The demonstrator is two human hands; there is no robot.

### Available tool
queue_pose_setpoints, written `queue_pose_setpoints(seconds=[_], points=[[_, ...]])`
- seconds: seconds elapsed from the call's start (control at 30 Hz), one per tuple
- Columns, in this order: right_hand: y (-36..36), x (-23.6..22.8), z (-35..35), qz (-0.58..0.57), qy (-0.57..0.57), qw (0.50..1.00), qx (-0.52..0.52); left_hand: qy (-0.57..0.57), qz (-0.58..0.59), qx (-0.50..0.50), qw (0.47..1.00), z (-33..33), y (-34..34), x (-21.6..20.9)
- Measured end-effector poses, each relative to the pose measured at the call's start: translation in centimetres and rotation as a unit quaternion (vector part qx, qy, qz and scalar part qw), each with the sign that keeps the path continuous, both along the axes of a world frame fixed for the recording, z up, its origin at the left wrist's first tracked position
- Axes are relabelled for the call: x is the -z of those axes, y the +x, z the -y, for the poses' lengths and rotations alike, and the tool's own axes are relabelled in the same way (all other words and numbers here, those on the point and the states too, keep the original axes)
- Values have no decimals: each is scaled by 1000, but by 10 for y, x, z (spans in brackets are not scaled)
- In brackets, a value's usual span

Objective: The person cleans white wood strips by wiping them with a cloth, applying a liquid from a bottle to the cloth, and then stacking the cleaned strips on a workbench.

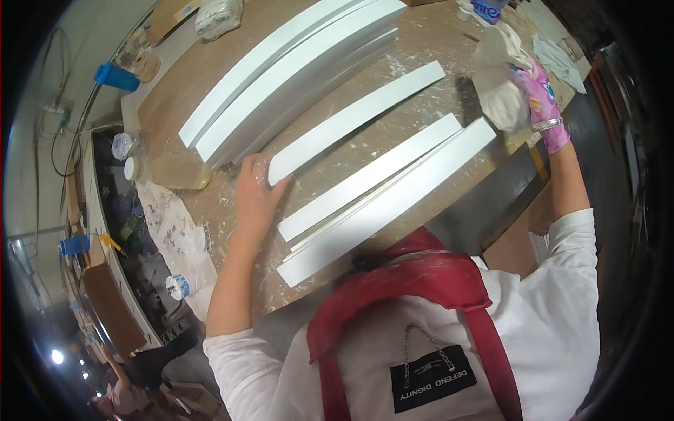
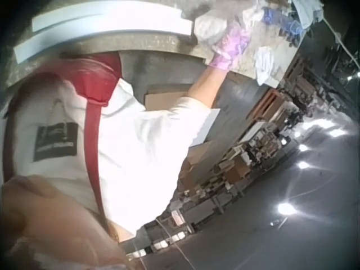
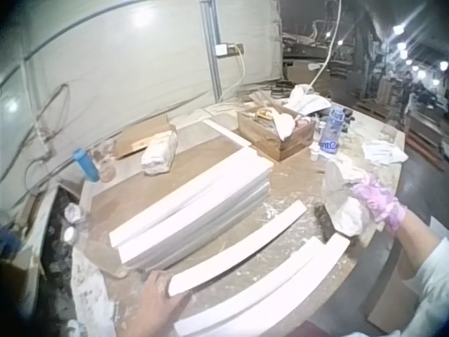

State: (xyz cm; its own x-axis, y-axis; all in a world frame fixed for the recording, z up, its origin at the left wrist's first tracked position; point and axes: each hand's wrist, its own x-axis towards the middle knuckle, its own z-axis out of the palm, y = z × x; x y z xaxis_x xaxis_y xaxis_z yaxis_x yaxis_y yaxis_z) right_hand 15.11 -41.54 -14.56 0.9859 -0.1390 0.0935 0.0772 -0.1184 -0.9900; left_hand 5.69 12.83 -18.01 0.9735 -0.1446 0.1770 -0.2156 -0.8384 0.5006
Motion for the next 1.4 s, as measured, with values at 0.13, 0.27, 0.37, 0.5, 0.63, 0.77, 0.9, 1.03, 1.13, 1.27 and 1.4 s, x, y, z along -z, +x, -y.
queue_pose_setpoints(seconds=[0.13,0.27,0.37,0.5,0.63,0.77,0.9,1.03,1.13,1.27,1.4], points=[[13,-54,-142,143,-234,935,-224,-63,45,-10,997,9,-18,-29],[-14,-61,-278,321,-400,749,-419,-141,52,-13,989,24,-19,-50],[-2,-33,-294,173,-340,757,-531,-165,51,15,985,21,-22,-47],[68,42,-181,-392,251,838,-286,-124,2,-30,992,9,-28,-12],[106,18,-71,-136,-671,688,-240,-106,-14,-47,993,-2,-32,-1],[107,8,-48,35,-426,880,-207,-260,-274,-99,921,-6,-16,-14],[63,-34,-188,217,-270,862,-370,-437,-417,-175,778,-11,-19,-17],[-20,-57,-332,297,-338,744,-494,-503,-376,-264,732,13,-26,-45],[-12,5,-331,361,-350,716,-484,-475,-379,-334,721,19,-26,-51],[86,72,-229,-12,-174,849,-499,-588,-462,-225,625,-12,-26,-13],[148,71,-88,-3,-610,744,-274,-583,-484,-211,618,-56,-23,45]])
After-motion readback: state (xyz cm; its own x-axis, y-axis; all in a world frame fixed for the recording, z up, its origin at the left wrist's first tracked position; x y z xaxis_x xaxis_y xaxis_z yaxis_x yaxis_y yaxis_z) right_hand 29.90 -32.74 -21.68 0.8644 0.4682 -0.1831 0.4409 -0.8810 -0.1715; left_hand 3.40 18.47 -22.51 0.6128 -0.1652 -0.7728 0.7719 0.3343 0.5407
